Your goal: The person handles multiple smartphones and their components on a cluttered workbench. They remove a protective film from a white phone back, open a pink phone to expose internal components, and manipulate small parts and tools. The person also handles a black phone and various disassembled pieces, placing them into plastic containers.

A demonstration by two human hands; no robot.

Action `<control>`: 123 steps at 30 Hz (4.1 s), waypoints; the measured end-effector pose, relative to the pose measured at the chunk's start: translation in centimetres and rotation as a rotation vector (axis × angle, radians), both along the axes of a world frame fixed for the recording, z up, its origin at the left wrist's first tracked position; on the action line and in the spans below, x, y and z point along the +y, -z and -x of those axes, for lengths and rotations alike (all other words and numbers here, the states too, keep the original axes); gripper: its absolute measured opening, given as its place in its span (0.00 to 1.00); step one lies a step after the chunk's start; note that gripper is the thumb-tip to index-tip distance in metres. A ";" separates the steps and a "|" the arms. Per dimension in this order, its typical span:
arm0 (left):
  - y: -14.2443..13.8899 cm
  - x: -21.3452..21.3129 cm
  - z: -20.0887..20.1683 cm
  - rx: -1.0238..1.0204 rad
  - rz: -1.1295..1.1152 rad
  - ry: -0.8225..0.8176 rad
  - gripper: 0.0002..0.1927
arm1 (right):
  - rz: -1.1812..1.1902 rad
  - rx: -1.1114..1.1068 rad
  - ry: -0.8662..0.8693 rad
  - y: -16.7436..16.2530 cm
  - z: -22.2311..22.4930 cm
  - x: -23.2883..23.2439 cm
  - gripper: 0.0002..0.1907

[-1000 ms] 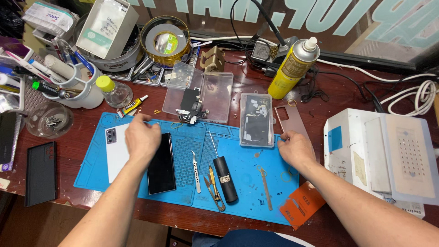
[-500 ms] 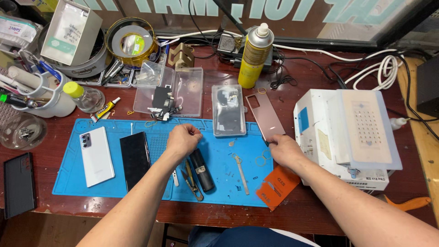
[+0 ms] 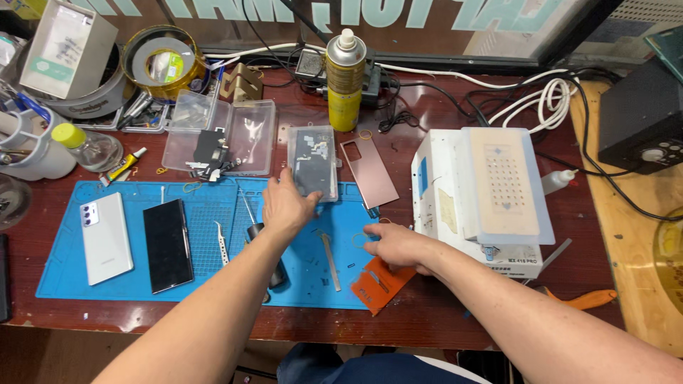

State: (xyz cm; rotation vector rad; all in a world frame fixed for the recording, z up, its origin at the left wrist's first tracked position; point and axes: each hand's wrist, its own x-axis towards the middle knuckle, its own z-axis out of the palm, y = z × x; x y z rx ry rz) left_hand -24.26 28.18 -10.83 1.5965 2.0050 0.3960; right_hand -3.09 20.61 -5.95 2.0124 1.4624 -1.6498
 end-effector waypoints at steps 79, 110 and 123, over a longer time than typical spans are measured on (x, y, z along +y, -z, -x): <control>-0.5 -0.4 30.3 -0.884 0.258 -0.711 0.09 | -0.262 0.323 0.327 -9.2 10.5 5.3 0.24; -19.8 -9.6 -28.9 -1.498 0.314 0.227 0.15 | -0.790 0.601 0.584 -15.8 -28.0 -8.5 0.18; -18.1 -7.7 -28.3 -1.382 -0.041 0.479 0.18 | -1.350 0.132 0.499 -15.5 -25.7 -8.2 0.11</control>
